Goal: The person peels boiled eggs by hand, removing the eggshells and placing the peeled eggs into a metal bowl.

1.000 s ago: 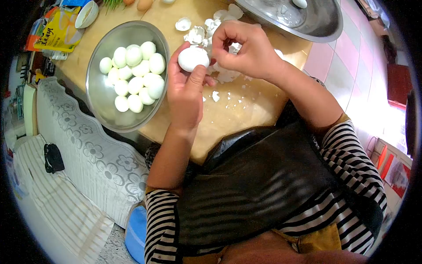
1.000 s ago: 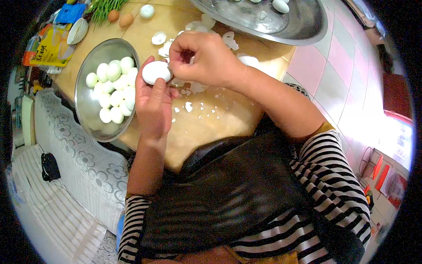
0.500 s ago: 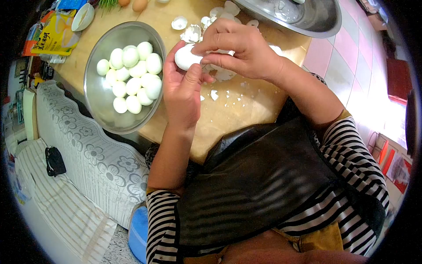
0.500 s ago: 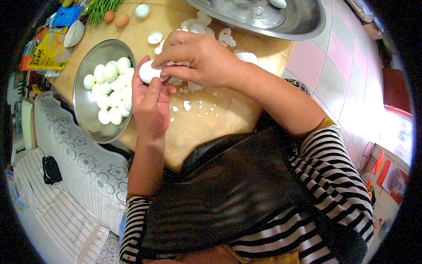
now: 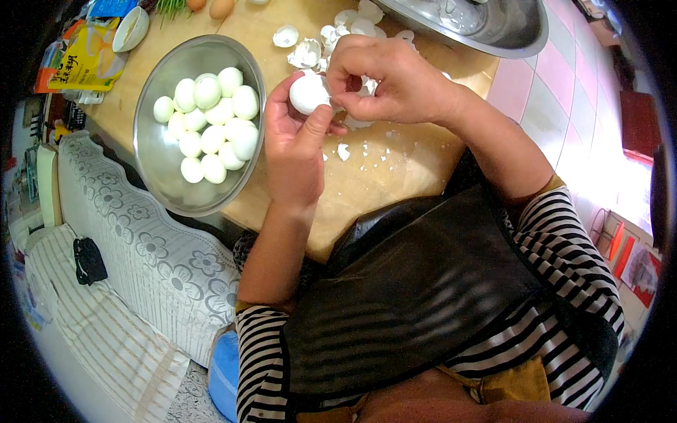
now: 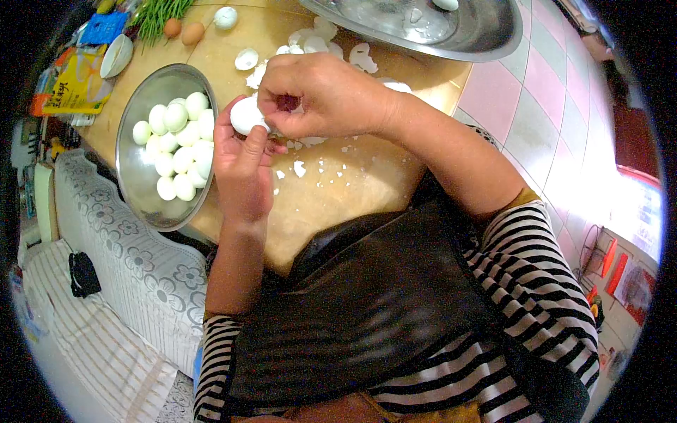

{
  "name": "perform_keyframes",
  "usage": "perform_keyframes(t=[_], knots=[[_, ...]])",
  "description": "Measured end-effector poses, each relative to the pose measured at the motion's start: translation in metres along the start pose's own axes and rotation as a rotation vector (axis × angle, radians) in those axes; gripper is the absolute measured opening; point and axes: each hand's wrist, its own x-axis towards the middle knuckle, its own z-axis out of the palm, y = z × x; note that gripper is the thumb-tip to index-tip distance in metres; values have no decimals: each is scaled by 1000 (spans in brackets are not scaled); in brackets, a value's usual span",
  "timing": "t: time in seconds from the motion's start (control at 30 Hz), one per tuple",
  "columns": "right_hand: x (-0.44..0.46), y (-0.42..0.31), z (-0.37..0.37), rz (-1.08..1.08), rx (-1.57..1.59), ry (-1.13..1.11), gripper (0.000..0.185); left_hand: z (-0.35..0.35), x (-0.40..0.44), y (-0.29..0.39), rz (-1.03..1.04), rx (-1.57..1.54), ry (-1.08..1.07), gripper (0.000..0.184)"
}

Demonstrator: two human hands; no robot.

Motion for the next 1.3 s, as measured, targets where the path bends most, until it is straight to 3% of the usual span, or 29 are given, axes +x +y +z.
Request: perform_keyframes(t=[0.17, 0.33, 0.57, 0.67, 0.73, 0.83, 0.93, 1.3], knots=[[0, 1, 1, 27, -5, 77, 10, 2, -2, -5, 19, -18, 31, 46], [1, 4, -1, 271, -14, 208, 10, 2, -2, -2, 26, -165, 7, 47], [1, 20, 0, 365, -95, 254, 11, -7, 2, -6, -38, -254, -102, 45], [1, 19, -5, 315, -207, 143, 16, -7, 2, -5, -65, -255, -121, 43], [1, 19, -5, 61, -240, 186, 21, -8, 2, -6, -82, -247, -127, 41], [2, 11, -7, -12, -94, 124, 27, -10, 2, -8, -118, -269, -85, 36], [1, 3, -8, 47, 58, 30, 29, -11, 2, -7, -127, -285, -108, 35], [0, 8, -5, -133, -90, 88, 25, -7, -1, -3, -157, -199, -81, 44]])
